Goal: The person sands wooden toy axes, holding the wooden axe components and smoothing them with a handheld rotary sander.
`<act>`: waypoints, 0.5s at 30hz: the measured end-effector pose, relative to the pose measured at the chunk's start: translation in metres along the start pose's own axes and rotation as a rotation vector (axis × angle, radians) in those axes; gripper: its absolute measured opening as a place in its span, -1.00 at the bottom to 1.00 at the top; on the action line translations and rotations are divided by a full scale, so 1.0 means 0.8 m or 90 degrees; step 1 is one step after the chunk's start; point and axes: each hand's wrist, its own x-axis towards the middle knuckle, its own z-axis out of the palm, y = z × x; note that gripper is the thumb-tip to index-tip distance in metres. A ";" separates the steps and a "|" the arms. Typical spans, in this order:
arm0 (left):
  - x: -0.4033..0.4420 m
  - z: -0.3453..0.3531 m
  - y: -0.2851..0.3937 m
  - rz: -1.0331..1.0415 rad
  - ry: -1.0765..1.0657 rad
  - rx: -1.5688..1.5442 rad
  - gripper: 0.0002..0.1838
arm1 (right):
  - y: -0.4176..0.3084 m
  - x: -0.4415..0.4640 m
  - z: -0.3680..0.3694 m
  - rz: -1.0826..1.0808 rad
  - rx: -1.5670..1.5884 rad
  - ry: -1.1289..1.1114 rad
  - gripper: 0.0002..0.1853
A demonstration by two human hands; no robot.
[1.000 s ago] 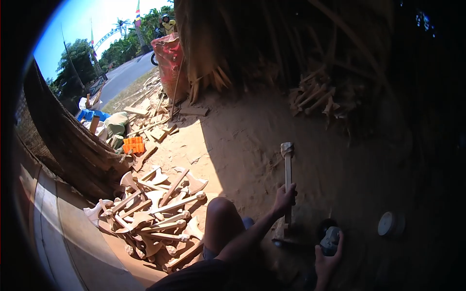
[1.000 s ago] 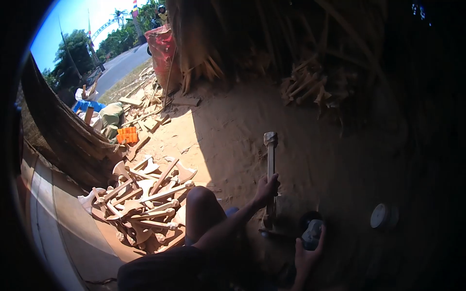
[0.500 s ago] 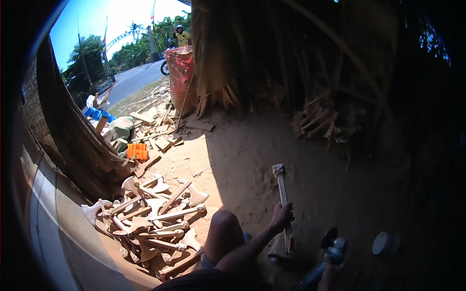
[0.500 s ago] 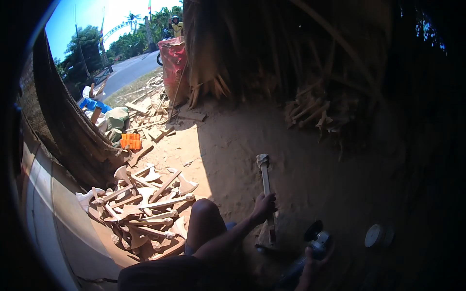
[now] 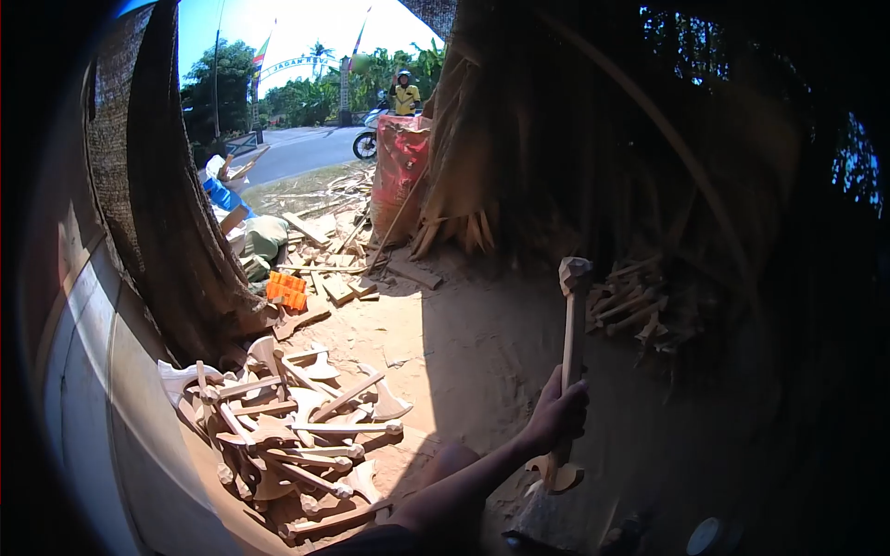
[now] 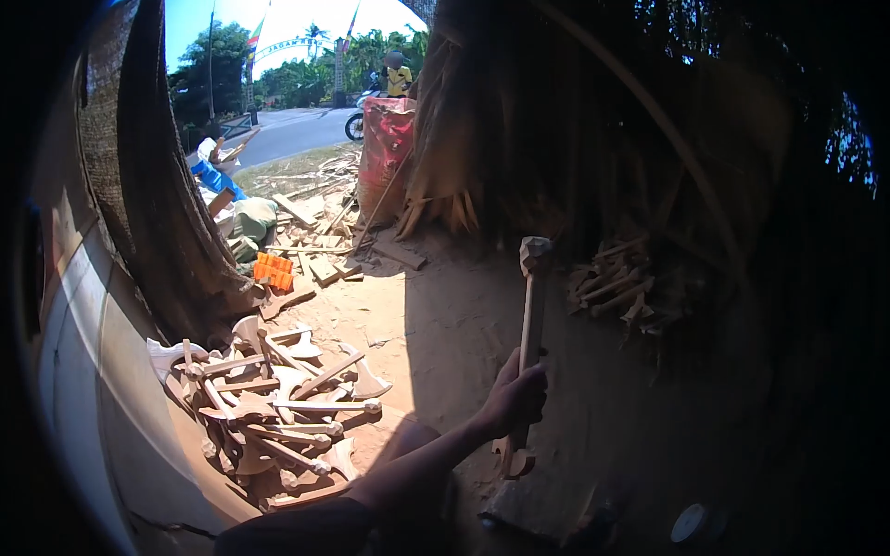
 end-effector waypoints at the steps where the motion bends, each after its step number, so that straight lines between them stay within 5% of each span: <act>1: 0.002 -0.004 0.007 0.012 0.000 0.024 -0.55 | 0.003 0.005 0.003 0.035 0.045 -0.021 -0.47; 6: 0.005 -0.040 0.010 0.050 0.071 0.197 -0.65 | 0.033 0.031 0.004 0.279 0.354 -0.194 -0.40; 10: 0.030 -0.076 -0.004 0.076 0.091 0.165 -0.67 | 0.091 0.037 -0.073 0.500 0.561 -0.437 -0.33; 11: 0.021 -0.068 0.016 0.038 0.088 0.107 -0.80 | 0.073 0.018 -0.045 0.531 0.595 -0.479 -0.32; 14: -0.062 -0.054 -0.055 -0.111 0.296 0.038 -0.72 | 0.023 -0.119 -0.052 0.521 0.702 -0.245 -0.53; 15: -0.020 -0.057 -0.026 -0.070 0.286 0.071 -0.66 | 0.020 -0.090 -0.017 0.486 0.631 -0.345 -0.56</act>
